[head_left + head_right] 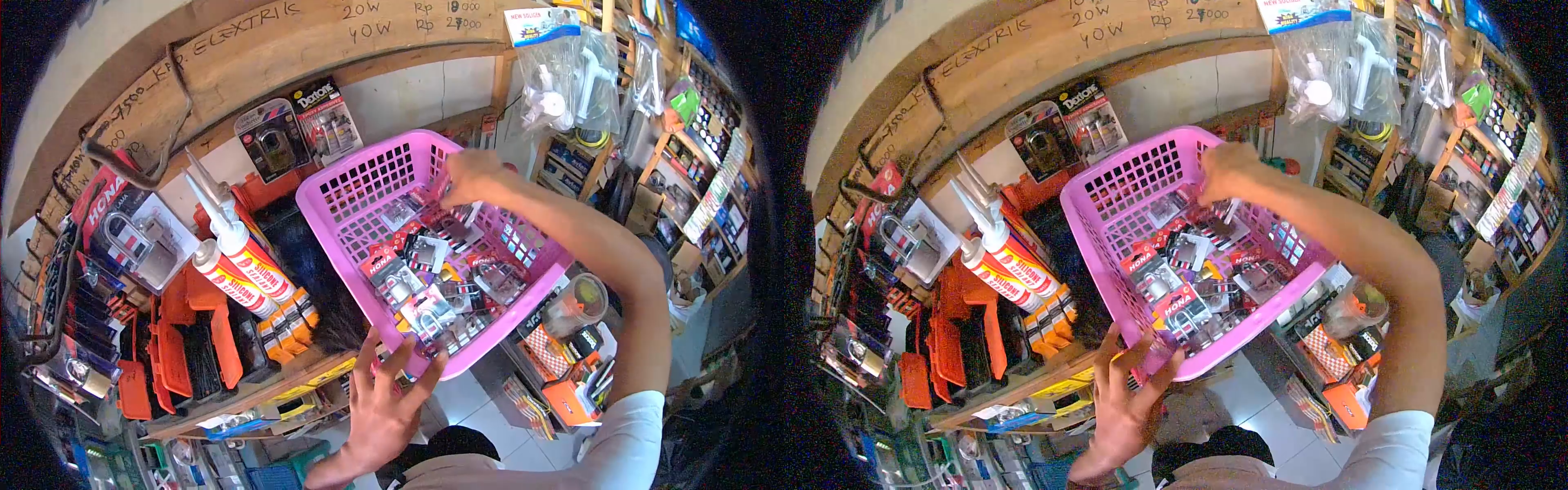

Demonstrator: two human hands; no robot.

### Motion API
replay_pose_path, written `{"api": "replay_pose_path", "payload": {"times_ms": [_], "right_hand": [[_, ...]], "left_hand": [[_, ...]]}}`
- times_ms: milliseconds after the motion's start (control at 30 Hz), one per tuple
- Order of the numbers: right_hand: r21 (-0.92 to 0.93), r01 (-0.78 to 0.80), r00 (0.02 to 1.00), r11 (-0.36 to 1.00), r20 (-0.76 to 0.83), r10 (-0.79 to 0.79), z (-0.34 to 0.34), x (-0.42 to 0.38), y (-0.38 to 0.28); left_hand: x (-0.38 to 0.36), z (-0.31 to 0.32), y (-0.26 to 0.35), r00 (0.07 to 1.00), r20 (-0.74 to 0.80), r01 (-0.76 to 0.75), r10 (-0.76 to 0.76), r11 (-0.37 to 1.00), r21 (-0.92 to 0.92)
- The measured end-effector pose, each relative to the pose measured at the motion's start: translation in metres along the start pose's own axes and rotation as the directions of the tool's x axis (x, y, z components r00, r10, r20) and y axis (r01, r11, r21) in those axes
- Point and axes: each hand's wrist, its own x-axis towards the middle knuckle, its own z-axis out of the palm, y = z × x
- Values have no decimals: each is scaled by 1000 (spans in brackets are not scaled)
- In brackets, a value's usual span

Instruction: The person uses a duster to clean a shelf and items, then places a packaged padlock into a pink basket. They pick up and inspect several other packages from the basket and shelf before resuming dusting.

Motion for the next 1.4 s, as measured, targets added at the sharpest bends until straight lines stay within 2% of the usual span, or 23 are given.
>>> {"api": "replay_pose_path", "payload": {"times_ms": [133,200,267,367,467,533,600,667,700,733,800,867,933,967,1000,1067,1100,1133,1200,1233,1267,1367,1400], "right_hand": [[358,88,961,930,-275,15,-35,-51,26],[651,132,969,748,-244,41,-52,-86,41],[831,358,905,427,-421,61,-41,-118,54],[901,335,894,277,-397,210,-32,-186,63],[960,211,902,185,-264,340,-12,-250,51],[997,64,961,34,-70,267,8,-282,47],[994,-5,992,110,-9,126,39,-304,54],[953,-285,959,-104,284,-26,53,-315,43],[948,-315,948,-55,311,-62,75,-321,42],[941,-338,937,-3,337,-91,100,-325,41],[890,-422,896,-174,379,-233,123,-324,22],[815,-462,885,-350,396,-245,153,-327,-6],[844,-467,884,-263,438,-166,182,-329,-38],[898,-438,894,-41,431,-119,211,-334,-49],[894,-445,891,-45,437,-123,218,-332,-57],[887,-320,943,333,334,17,220,-322,-81],[842,-354,922,406,386,3,214,-315,-85],[845,-355,921,400,389,-4,216,-311,-84],[802,-341,856,490,481,-191,220,-302,-84],[798,-370,781,476,544,-305,212,-293,-81],[836,-262,827,482,452,-335,233,-295,-82],[778,-279,720,562,557,-414,211,-268,-76],[779,-202,823,594,464,-329,219,-264,-80]], "left_hand": [[1,-1,0,1000,-7,-13,13,1000,1],[1,-3,6,1000,4,17,-17,1000,-22],[3,-7,10,999,21,38,-37,998,-40],[-5,-9,18,998,37,61,-59,997,-56],[-34,5,16,996,-74,-67,52,974,-214],[-60,26,7,910,-129,-354,394,575,-738],[-55,42,24,882,17,-12,472,58,-998],[-79,75,44,863,268,420,427,-316,-851],[-90,100,56,848,383,516,367,-403,-756],[-100,129,63,810,492,585,319,-490,-646],[-120,187,68,767,580,611,274,-587,-531],[-120,206,67,707,666,609,238,-684,-401],[-107,210,65,774,605,490,187,-783,-385],[-106,209,63,656,741,543,142,-771,-333],[-124,229,54,650,747,543,140,-773,-328],[-172,284,25,630,736,384,248,-923,-17],[-136,242,39,518,833,620,-195,-586,-522],[-120,222,37,510,836,622,-201,-585,-521],[-106,199,27,-24,994,550,-109,-832,-78],[-97,184,24,72,983,594,-166,-785,-176],[-91,162,29,-110,979,557,-173,-826,-83],[-84,140,26,-43,995,490,-88,-870,-56],[-121,166,17,361,915,242,181,-966,95]]}}
